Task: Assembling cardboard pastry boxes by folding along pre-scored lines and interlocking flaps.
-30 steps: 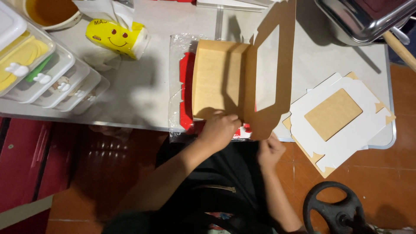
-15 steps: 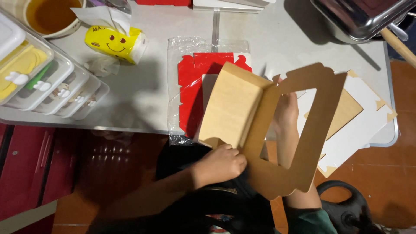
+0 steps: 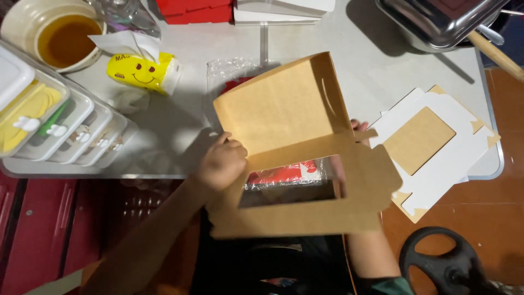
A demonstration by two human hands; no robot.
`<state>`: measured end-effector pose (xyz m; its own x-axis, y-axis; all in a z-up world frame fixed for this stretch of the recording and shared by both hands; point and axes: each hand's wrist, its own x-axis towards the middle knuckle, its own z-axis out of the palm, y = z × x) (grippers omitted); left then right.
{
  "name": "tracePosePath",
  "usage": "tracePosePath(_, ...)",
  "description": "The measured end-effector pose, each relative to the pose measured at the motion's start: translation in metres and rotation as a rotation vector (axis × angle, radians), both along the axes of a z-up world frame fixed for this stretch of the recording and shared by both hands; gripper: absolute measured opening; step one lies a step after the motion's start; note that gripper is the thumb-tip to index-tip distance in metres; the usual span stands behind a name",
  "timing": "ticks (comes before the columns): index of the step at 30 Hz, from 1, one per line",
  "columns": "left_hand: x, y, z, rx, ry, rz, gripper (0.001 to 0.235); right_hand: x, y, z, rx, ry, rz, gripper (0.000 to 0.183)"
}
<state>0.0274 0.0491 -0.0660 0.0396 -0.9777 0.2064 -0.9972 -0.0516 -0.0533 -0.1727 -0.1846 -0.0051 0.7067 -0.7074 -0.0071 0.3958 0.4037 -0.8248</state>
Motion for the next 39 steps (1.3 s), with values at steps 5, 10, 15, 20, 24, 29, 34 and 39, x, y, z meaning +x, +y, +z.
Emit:
tracePosePath(5,0.009,-0.013,0.045,0.321,0.467,0.092,0.024,-0.003,0.006,0.001,0.058,-0.086,-0.005,0.04)
tracePosePath(10,0.015,-0.061,0.069,0.528,0.933,0.178,0.043,-0.019,0.017,0.001,0.096,-0.153,-0.023,0.033)
tracePosePath(15,-0.079,-0.091,0.154,0.175,1.675,0.085,0.062,-0.018,0.02,0.005,0.138,-0.228,-0.002,0.027)
tracePosePath(20,-0.097,-0.128,0.208,0.364,1.754,0.271,0.107,-0.016,0.025,0.007,0.2,-0.322,0.001,0.02)
tracePosePath(24,-0.094,-0.15,0.165,0.094,1.747,0.412,0.073,-0.01,0.023,0.005,0.21,-0.397,0.015,0.018)
tracePosePath(29,-0.101,-0.143,0.124,-0.201,1.377,0.324,0.032,-0.01,0.049,0.036,0.112,-0.123,-0.16,0.038)
tracePosePath(34,-0.127,-0.12,0.168,-0.256,1.562,0.439,0.022,-0.026,0.054,0.034,0.07,-0.116,-0.135,0.045)
tracePosePath(39,-0.134,-0.122,0.146,-0.277,1.741,0.657,0.038,-0.036,0.067,0.059,-0.04,0.101,-0.133,0.047)
